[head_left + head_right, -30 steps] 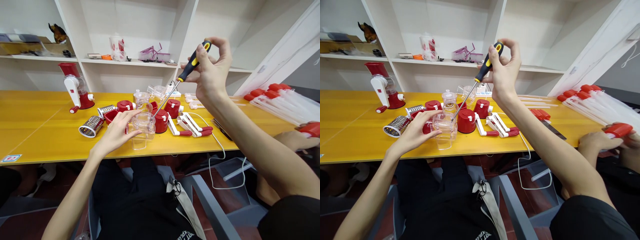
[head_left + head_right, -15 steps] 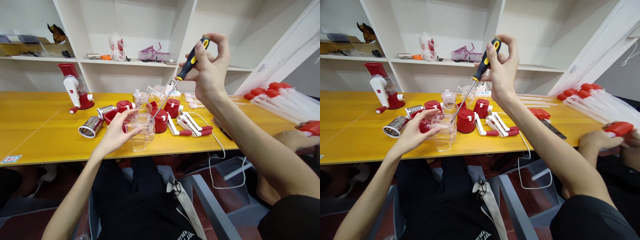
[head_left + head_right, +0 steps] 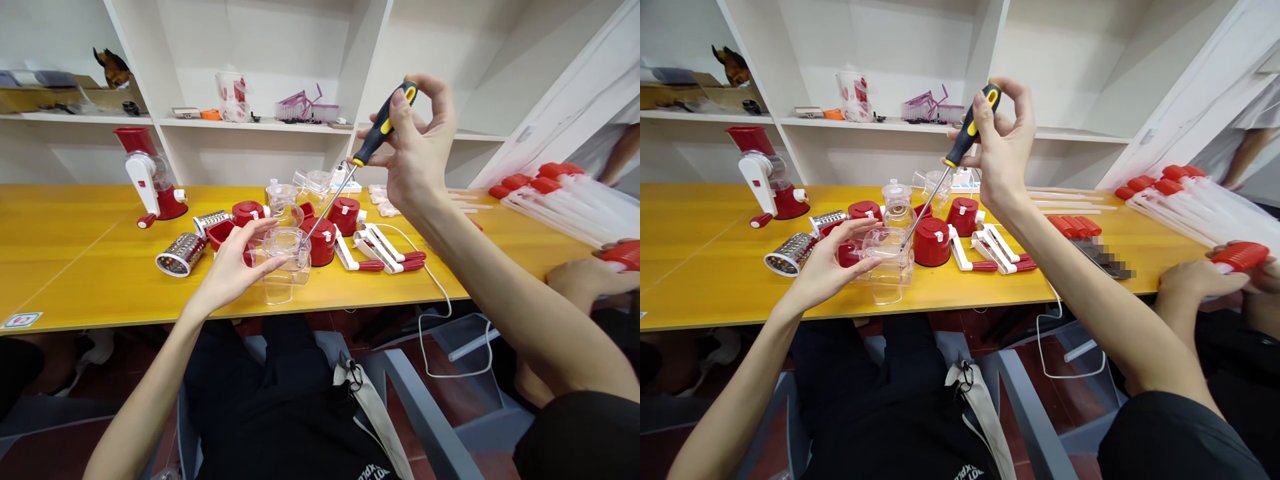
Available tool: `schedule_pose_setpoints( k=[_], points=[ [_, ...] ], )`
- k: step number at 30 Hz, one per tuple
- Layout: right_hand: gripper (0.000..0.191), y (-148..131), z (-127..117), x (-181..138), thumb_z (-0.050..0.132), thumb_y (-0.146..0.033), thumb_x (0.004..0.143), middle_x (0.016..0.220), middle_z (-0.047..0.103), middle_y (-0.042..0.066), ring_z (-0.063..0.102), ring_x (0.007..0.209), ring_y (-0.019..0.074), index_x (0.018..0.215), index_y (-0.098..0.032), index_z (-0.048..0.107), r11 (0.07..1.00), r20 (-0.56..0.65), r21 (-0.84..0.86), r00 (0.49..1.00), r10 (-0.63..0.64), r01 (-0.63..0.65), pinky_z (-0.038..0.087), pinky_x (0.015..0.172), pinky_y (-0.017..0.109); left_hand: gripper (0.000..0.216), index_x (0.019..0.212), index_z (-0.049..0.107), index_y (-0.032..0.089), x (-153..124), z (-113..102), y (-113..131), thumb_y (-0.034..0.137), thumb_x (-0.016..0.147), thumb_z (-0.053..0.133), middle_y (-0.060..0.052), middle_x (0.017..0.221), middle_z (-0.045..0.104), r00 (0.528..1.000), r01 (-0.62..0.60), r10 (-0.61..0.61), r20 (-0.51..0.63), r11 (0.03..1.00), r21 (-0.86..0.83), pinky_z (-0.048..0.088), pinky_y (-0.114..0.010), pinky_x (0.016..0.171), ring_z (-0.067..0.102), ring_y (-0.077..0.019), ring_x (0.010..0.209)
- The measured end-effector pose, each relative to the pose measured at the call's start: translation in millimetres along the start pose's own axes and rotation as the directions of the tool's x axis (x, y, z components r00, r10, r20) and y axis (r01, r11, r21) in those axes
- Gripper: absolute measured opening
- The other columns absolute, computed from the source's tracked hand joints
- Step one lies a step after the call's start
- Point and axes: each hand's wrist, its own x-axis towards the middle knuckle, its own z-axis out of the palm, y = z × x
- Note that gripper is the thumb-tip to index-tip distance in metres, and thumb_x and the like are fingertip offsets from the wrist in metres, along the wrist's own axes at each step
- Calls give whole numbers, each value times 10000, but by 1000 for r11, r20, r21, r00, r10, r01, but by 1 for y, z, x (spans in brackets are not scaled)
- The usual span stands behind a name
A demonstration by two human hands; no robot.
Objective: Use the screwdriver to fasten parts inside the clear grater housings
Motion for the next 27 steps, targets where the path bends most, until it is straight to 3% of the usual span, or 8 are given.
schedule_pose_setpoints(
  k=[5,10,17,20,27],
  points=[
    [554,-7,2,-10,726,-646,721,1008,689,-27,688,825,192,1123,-389,443,1000,15,-19,1000,-17,17,601,644,412,502,1266,617,254,0,0,2,468,852,804,-89,1386,669,1000,7,-7,-9,1000,-16,461,-510,1162,621,-284,1305],
    [583,-7,2,-11,717,-674,702,1063,692,-33,703,902,207,1131,-410,422,1000,7,-19,1000,-16,16,601,624,402,375,1106,616,229,0,1,7,458,868,794,-87,1232,737,999,-12,9,-38,996,-89,514,-489,1110,688,-265,1194],
    [528,-9,-2,-10,731,-601,738,972,691,-32,707,821,190,1117,-375,439,1000,12,10,1000,-5,5,606,578,377,526,1272,589,268,-2,-5,5,540,861,775,-83,1374,652,998,-48,52,-35,992,118,481,-498,1131,611,-285,1271],
    [511,-11,-2,-12,718,-555,774,968,696,-34,708,787,158,1140,-346,431,1000,16,27,1000,-9,8,610,565,328,658,1392,538,286,-1,-6,1,570,850,778,-85,1456,606,998,-54,49,29,976,212,441,-525,1163,561,-307,1341],
    [453,-17,4,-9,696,-496,814,934,679,-31,721,788,129,1147,-319,445,996,28,62,998,-59,57,546,471,226,650,1385,537,287,-2,-4,-5,543,848,799,-72,1428,634,997,-55,43,63,974,219,492,-530,1100,627,-302,1243]
  ],
)
